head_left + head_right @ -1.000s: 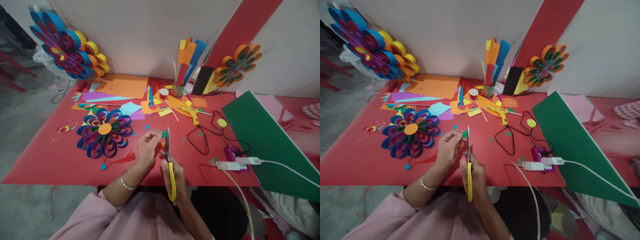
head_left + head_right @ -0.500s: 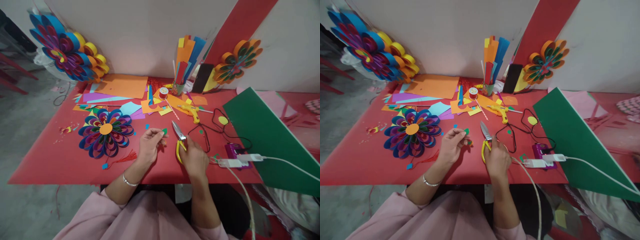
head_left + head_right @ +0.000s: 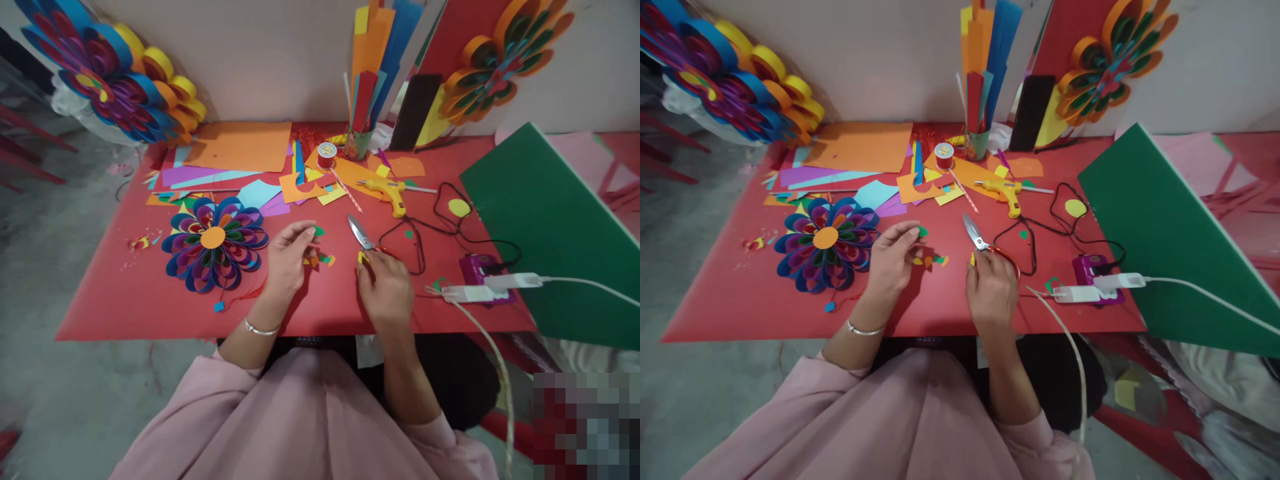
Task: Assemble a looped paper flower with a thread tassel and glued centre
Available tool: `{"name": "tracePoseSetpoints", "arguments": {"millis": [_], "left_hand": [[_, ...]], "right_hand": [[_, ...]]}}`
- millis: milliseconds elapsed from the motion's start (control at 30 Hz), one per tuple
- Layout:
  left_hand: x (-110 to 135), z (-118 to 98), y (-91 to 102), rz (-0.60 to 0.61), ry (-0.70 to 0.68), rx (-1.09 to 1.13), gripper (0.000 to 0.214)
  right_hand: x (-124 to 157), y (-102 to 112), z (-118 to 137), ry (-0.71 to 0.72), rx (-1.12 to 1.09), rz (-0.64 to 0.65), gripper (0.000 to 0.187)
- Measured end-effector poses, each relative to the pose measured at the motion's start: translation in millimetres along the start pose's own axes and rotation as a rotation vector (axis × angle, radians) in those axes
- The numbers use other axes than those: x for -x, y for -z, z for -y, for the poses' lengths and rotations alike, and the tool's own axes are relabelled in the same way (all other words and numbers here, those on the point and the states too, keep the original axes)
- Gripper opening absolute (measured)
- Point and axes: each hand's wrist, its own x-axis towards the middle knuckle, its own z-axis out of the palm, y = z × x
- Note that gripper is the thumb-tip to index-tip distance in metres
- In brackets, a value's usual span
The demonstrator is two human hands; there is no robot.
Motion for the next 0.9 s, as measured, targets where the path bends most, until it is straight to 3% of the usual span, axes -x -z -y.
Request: {"name": "tracePoseSetpoints", "arguments": {"millis": [167,300,433,533,700,900], "left_hand": [[5.7,-5.1,26.9,0.124,0.013,-0.271,0.029],[14.5,-7.1,40.1,0.161,0.089,-0.309,0.029],[21.7,-7.9,37.8,0.220,0.112,-0.299,0.029],[25.3,-5.7,36.7,0.243,0.124,-0.289,0.031],[29.6,6.3,42.6,0.188,0.180,-0.157,0.037],[38.0,18.9,34.8,0.198,0.248,-0.085,0.034]], "right_hand": [[11.5,-7.2,16.1,0.039,-0.354,0.043,0.032],[12.0,-9.1,37.3,-0.036,-0.703,0.104,0.031],[4.9,-10.3,51.3,-0.139,-0.901,0.165,0.039],[2.3,-13.8,53.9,-0.206,-0.978,0.178,0.033],[5.9,-19.9,50.5,-0.441,-1.208,0.210,0.039],[8.2,-17.8,55.6,-0.442,-1.291,0.187,0.039]]}}
